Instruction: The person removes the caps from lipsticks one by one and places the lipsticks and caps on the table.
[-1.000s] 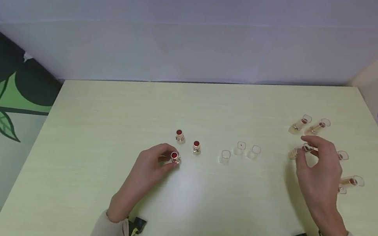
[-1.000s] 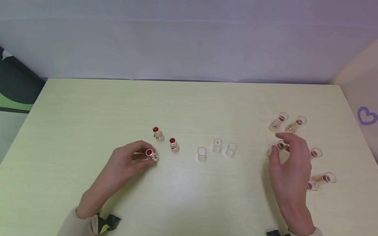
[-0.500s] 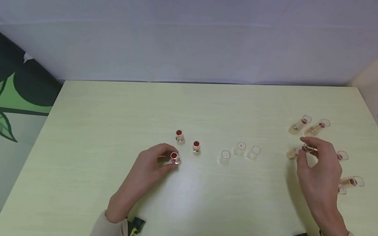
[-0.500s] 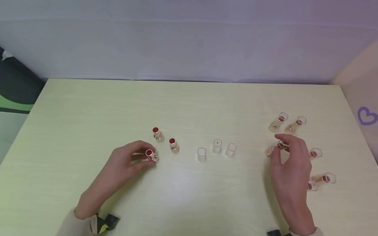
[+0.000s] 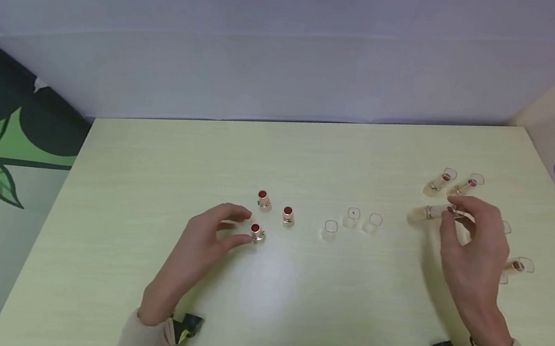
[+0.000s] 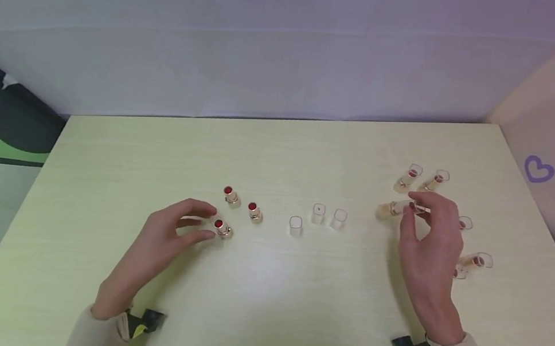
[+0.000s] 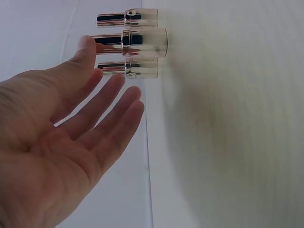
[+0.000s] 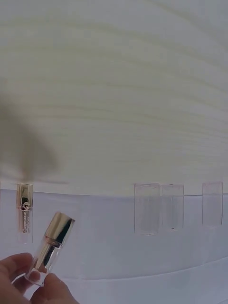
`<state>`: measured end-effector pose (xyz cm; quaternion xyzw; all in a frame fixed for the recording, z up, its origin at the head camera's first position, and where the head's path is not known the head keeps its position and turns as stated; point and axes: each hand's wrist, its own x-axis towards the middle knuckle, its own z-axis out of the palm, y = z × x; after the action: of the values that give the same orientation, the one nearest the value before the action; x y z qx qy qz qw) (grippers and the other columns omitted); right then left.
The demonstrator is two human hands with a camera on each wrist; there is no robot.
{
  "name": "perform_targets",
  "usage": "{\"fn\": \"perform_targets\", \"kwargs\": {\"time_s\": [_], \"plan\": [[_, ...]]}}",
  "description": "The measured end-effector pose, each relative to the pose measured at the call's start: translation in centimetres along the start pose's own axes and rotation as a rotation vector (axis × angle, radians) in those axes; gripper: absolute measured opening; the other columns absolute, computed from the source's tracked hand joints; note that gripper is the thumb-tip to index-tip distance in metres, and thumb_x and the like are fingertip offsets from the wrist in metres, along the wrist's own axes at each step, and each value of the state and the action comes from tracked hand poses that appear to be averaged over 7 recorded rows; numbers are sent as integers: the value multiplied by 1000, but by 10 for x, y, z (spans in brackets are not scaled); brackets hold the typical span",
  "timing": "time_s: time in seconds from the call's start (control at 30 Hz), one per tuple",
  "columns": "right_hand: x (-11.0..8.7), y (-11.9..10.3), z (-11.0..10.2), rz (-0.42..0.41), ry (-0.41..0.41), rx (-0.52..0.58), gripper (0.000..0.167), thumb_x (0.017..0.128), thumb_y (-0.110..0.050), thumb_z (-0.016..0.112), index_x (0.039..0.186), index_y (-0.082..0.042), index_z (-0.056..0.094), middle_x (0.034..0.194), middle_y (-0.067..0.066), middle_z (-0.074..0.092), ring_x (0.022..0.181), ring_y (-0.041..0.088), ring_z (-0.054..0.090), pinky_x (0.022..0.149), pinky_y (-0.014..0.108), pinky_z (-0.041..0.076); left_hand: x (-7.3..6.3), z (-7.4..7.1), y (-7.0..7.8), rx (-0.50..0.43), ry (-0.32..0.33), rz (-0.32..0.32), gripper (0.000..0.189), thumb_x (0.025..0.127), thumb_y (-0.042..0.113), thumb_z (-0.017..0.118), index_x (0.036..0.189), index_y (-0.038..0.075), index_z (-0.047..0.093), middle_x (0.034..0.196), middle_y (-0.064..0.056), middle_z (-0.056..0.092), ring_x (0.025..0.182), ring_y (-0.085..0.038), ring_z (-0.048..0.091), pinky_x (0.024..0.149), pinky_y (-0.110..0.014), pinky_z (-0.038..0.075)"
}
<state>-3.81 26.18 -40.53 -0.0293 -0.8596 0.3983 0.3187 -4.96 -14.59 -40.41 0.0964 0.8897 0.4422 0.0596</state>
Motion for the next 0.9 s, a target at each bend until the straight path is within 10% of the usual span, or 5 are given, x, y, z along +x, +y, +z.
{"fn": "perform_targets", "kwargs": {"time_s": [0.9], "plan": [[-5,-6,6,-135,-105,728,27,89,28,57,116,25,59,123,11,64,116,22,62,106,22,54,-2,6,14,81,247,318,41,83,9,87,121,14,71,119,4,72,112,-17,66,95,-25,57]]}}
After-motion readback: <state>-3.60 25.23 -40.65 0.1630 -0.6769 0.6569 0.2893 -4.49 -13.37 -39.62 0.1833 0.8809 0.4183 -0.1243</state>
